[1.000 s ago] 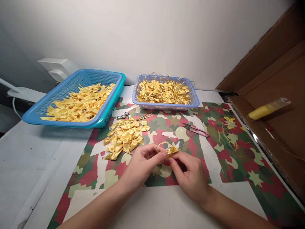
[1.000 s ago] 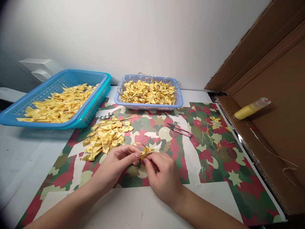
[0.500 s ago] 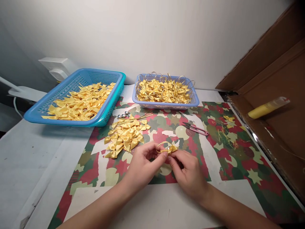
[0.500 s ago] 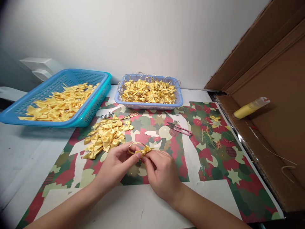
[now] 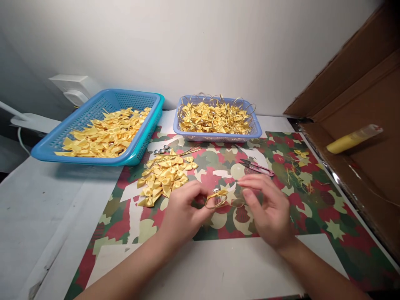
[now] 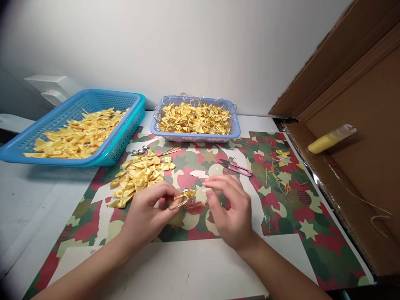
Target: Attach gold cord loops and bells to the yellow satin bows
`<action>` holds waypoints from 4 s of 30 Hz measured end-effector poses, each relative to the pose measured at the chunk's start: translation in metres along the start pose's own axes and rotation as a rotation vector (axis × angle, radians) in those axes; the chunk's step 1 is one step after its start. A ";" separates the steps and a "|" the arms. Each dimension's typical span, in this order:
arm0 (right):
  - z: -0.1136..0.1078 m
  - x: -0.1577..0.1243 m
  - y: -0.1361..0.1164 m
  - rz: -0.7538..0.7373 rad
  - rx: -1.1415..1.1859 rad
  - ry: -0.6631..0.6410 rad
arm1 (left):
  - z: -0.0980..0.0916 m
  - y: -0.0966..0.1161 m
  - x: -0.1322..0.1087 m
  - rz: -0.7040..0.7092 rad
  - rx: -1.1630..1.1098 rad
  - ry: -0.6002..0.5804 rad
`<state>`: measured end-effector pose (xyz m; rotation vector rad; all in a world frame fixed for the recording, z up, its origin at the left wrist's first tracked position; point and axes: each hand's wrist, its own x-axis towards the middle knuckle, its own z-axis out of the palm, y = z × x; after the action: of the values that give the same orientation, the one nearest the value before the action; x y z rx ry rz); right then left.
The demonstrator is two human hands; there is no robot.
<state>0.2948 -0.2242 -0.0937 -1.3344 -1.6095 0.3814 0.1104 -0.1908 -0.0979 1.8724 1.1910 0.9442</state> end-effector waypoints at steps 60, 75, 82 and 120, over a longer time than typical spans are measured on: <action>-0.027 0.023 -0.013 0.552 1.112 -0.118 | 0.017 0.000 0.000 -0.561 -0.223 -0.559; -0.077 0.049 0.005 0.335 1.041 0.363 | 0.012 0.001 0.001 -0.522 -0.142 -0.585; -0.099 0.053 0.014 0.267 1.046 0.459 | 0.011 0.001 0.001 -0.511 -0.114 -0.601; -0.047 0.130 -0.067 0.241 0.796 -0.067 | 0.005 0.049 0.059 -0.068 -0.681 -0.579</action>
<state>0.3044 -0.1489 0.0394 -0.8884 -1.1416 1.0912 0.1533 -0.1527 -0.0462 1.3877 0.4884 0.5939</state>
